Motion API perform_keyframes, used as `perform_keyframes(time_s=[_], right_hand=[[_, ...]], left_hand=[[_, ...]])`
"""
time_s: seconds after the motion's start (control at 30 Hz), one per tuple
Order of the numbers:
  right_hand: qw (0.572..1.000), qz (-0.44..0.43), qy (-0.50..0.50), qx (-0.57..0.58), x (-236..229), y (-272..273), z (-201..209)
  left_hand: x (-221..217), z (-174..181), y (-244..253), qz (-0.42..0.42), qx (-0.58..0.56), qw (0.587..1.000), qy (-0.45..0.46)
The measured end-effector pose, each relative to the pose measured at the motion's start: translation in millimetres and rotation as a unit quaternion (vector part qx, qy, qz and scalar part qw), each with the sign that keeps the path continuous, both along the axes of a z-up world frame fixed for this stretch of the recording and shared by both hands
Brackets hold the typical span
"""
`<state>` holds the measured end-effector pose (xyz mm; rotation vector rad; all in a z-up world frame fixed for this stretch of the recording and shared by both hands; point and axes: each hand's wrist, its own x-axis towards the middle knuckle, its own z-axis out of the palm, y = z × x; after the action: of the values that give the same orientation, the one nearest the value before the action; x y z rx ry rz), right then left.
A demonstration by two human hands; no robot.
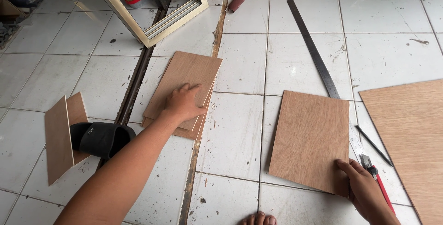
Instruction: Measuring, marking, and cutting thin plywood sheets using a metal ruler and utility knife on a tiled floor.
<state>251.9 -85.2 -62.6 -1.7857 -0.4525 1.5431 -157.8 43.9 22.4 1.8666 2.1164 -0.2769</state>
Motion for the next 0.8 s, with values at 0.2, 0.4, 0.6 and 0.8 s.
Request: perform_keyframes(time_s=[0.2, 0.4, 0.6, 0.8], right_hand=[[1.0, -0.011, 0.001, -0.004, -1.4, 0.4, 2.5], [1.0, -0.004, 0.003, 0.006, 2.8, 0.0, -6.0], [1.0, -0.013, -0.004, -0.022, -6.4, 1.7, 12.2], [1.0, -0.014, 0.005, -0.008, -2.6, 0.5, 5.2]], left_hand=[[1.2, 1.9, -0.4, 0.009, -0.014, 1.0, -0.005], [1.5, 1.2, 0.2, 0.013, -0.014, 1.0, -0.003], [1.8, 2.6, -0.7, 0.007, -0.013, 1.0, -0.003], [0.3, -0.4, -0.1, 0.008, -0.001, 1.0, -0.004]])
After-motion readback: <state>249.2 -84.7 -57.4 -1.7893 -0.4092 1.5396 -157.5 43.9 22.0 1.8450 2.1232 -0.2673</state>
